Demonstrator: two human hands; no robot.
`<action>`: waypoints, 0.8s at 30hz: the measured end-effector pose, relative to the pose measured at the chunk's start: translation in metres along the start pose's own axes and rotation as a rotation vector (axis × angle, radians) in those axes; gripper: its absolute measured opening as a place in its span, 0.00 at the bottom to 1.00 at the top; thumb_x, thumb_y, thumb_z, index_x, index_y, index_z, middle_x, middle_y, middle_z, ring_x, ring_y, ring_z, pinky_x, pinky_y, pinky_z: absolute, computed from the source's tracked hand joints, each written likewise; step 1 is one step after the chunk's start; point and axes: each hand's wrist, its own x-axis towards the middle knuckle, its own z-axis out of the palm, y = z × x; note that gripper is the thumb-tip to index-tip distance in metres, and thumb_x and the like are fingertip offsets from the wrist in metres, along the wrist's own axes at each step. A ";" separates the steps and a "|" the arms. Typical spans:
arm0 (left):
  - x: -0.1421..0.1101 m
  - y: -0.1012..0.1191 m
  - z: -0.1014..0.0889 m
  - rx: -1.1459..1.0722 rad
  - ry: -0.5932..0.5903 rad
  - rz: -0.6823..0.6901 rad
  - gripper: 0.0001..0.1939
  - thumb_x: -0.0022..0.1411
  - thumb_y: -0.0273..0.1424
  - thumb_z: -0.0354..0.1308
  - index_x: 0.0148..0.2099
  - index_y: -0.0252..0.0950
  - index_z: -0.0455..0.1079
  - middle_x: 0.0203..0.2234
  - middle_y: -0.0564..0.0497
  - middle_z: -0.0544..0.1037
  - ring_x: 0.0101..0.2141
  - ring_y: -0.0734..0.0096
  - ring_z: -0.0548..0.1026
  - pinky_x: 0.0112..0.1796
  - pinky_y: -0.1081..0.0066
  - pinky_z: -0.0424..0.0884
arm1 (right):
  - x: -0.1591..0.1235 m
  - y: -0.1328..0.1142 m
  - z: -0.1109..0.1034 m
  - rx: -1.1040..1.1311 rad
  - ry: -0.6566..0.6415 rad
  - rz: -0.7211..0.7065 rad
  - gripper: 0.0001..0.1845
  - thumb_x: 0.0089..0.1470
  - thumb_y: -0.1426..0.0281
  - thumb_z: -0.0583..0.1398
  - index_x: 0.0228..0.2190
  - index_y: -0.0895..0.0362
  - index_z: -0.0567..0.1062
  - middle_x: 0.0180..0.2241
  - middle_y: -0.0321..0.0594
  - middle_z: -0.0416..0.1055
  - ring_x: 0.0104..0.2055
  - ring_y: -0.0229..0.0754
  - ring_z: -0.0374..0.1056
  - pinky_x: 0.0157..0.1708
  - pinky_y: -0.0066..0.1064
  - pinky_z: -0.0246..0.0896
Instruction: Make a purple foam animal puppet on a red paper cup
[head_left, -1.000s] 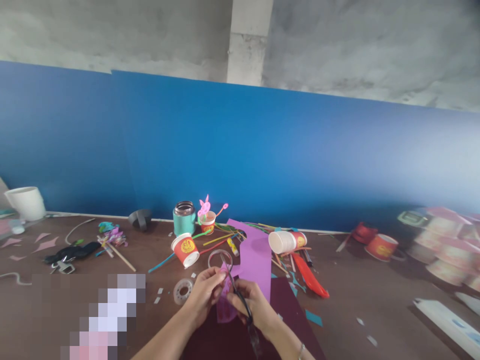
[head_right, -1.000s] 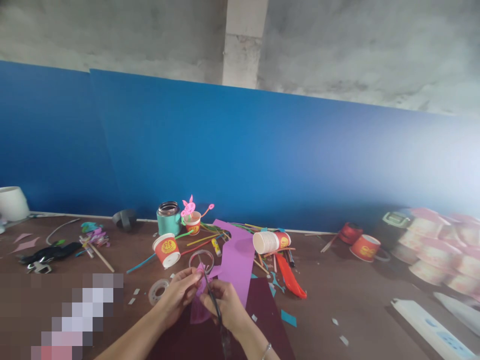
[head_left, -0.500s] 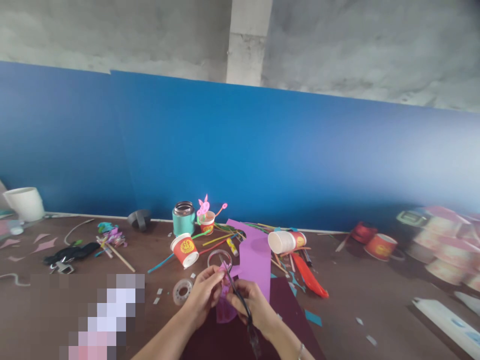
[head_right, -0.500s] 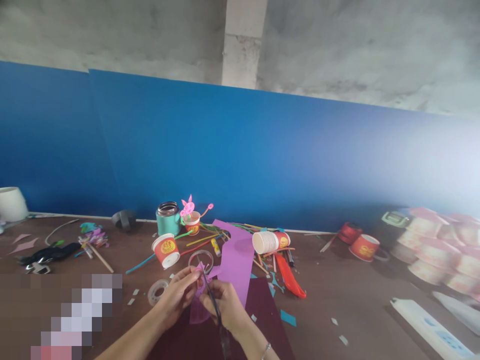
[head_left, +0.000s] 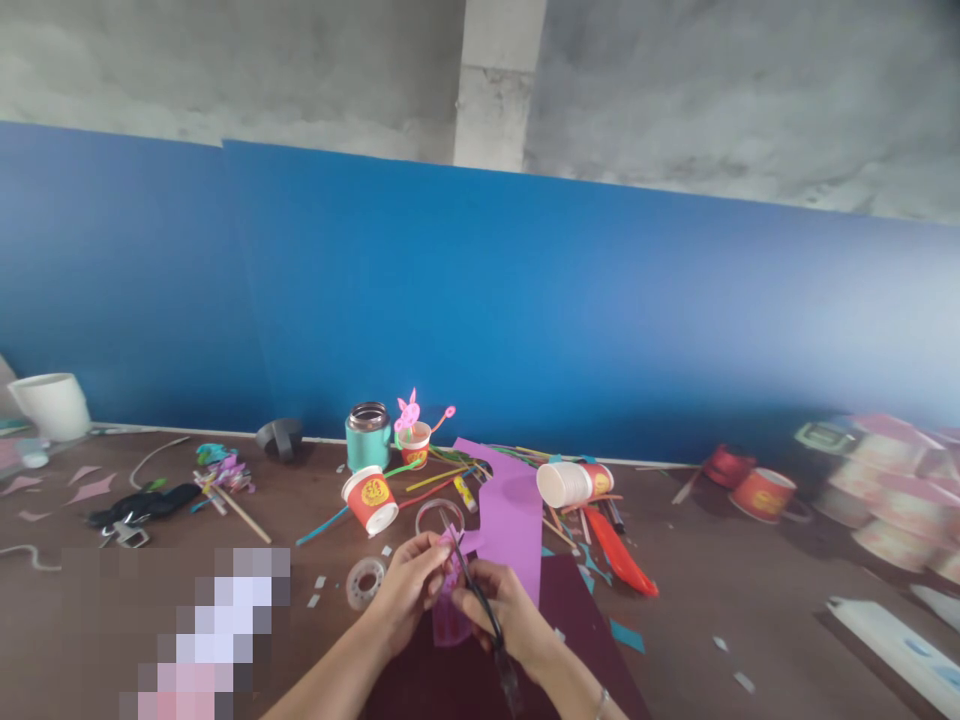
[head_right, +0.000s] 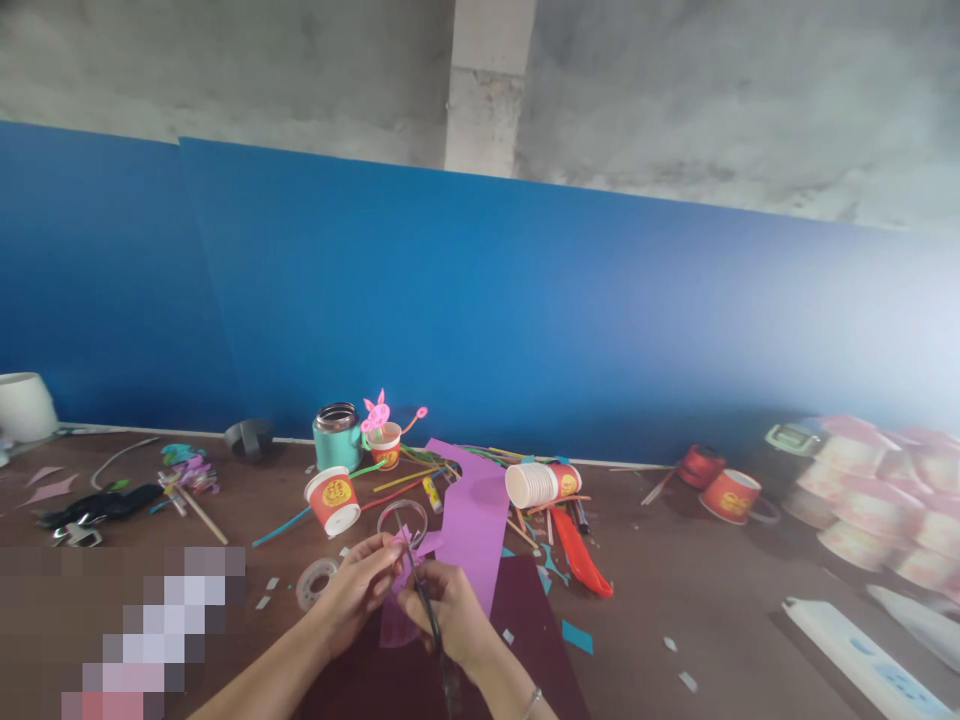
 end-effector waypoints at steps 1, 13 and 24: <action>0.000 0.000 0.000 0.002 0.001 -0.001 0.16 0.45 0.38 0.66 0.23 0.32 0.65 0.15 0.56 0.69 0.12 0.89 0.51 0.14 0.80 0.41 | 0.000 0.000 0.000 0.003 0.001 0.003 0.19 0.42 0.57 0.65 0.23 0.59 0.66 0.12 0.25 0.57 0.11 0.27 0.52 0.10 0.20 0.48; 0.001 0.000 -0.001 -0.002 -0.007 -0.003 0.17 0.45 0.39 0.66 0.24 0.32 0.64 0.16 0.56 0.69 0.12 0.89 0.51 0.14 0.81 0.42 | 0.001 0.001 0.000 -0.014 0.001 -0.013 0.16 0.44 0.59 0.64 0.25 0.60 0.68 0.11 0.24 0.56 0.11 0.27 0.50 0.10 0.19 0.45; 0.002 -0.003 -0.003 0.001 0.006 0.015 0.17 0.46 0.39 0.66 0.24 0.32 0.64 0.15 0.57 0.66 0.13 0.88 0.51 0.15 0.80 0.41 | 0.002 0.003 -0.002 0.010 -0.003 0.009 0.17 0.42 0.59 0.65 0.23 0.59 0.67 0.11 0.24 0.56 0.10 0.27 0.50 0.09 0.19 0.45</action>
